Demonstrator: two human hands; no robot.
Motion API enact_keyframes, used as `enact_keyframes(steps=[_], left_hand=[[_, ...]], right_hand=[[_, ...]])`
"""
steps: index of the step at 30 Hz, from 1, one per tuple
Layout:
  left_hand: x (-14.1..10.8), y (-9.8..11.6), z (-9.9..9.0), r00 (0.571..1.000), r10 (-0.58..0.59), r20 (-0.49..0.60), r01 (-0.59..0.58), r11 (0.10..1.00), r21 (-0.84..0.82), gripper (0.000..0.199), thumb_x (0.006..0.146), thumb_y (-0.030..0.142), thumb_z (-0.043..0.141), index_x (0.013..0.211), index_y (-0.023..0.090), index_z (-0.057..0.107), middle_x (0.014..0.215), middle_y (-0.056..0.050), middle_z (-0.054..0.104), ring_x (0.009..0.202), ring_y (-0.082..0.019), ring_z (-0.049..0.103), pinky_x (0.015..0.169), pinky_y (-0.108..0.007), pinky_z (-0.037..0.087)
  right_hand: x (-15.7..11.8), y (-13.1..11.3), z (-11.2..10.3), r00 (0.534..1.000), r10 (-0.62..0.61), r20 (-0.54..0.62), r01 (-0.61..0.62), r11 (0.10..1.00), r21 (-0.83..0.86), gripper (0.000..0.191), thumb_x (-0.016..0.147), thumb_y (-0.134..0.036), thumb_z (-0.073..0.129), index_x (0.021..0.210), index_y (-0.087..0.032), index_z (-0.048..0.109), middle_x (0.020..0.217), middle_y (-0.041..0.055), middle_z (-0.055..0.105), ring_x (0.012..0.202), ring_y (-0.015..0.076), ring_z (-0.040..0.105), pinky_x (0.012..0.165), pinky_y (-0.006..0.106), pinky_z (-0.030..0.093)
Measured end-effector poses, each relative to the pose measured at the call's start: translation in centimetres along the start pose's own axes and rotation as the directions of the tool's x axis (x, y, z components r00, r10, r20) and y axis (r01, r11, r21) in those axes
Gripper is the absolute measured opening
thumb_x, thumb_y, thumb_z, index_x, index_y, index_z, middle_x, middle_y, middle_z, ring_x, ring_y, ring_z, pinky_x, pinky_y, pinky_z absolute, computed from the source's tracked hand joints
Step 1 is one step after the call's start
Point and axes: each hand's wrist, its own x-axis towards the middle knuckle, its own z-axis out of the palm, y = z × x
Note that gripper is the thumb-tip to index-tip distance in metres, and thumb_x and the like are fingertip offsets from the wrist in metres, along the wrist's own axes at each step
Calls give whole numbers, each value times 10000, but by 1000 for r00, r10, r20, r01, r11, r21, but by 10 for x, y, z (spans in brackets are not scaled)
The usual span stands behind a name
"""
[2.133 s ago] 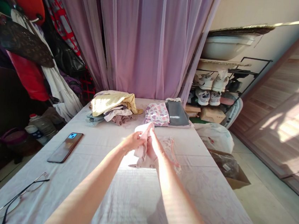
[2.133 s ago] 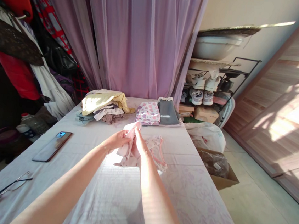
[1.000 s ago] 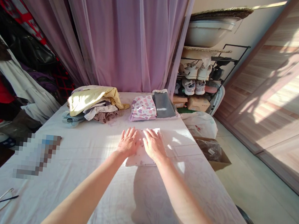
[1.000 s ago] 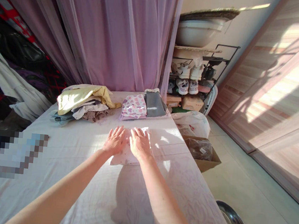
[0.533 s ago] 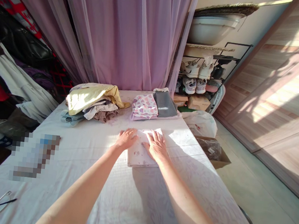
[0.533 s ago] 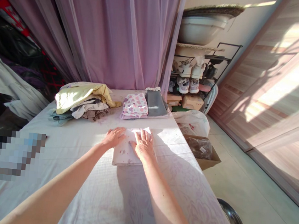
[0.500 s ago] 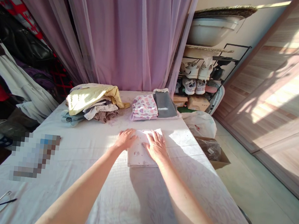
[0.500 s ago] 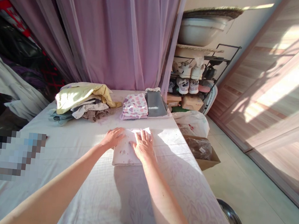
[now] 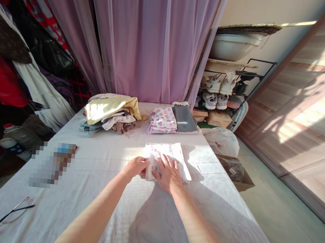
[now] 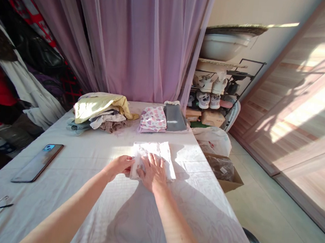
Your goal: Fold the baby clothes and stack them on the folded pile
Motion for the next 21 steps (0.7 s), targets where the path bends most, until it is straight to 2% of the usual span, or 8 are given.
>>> enact_keyframes(steps=[3,6,9,11,14,15,18,21], left_hand=[[-4,1,10,1000,24,19,-21,991,-132,285,752,340,716,954,160,626,829,-35,712,760,-182,692,713,-311,564],[-7,3,20,997,55,-55,-62,988,-142,470,703,274,760,1126,169,583,900,-36,690,742,-159,662,678,-284,540],[-12,16,29,984,146,-101,-161,974,-158,563,723,258,737,1252,197,554,955,-39,666,762,-138,640,674,-249,520],[-18,32,36,966,239,-99,-251,959,-129,567,742,260,714,1286,207,560,986,-46,662,769,-133,628,662,-238,516],[-29,57,49,924,383,-14,-383,924,3,465,773,265,681,1230,194,630,986,-51,687,764,-138,629,659,-241,512],[-32,63,53,906,422,42,-424,905,37,409,783,277,675,1181,185,664,970,-51,701,772,-147,638,671,-249,514],[-39,71,59,839,492,232,-495,868,-47,382,815,358,656,1144,165,684,1026,-73,732,900,-198,677,767,-287,531],[-35,59,44,825,511,241,-491,859,-141,451,845,436,616,1209,172,641,1171,-94,714,1061,-227,662,894,-327,523]], right_hand=[[4,-2,-10,999,34,-18,-32,994,101,441,969,-355,444,1381,-242,549,1539,118,407,1430,276,346,1170,561,209],[13,-3,-29,979,202,-33,-177,917,357,359,960,-318,451,1229,-222,667,1366,111,602,1271,256,544,1106,460,370],[22,-3,-56,948,316,26,-281,800,530,335,948,-416,477,1055,-218,725,1020,85,742,987,232,686,865,356,544],[26,-3,-74,940,309,143,-321,662,677,378,931,-516,484,986,-223,717,884,59,738,835,204,699,667,289,568],[28,-3,-96,905,299,302,-396,335,855,353,867,-540,581,940,-207,674,806,36,714,702,162,675,533,230,534],[27,-2,-101,893,320,317,-407,272,872,310,845,-501,622,913,-200,659,773,27,704,663,149,662,523,222,527],[25,7,-108,854,407,324,-427,192,884,163,793,-343,669,799,-191,613,660,-3,665,562,125,619,501,208,511],[22,23,-112,826,474,304,-403,121,907,52,747,-228,635,752,-192,597,586,-19,633,517,126,603,493,206,498]])
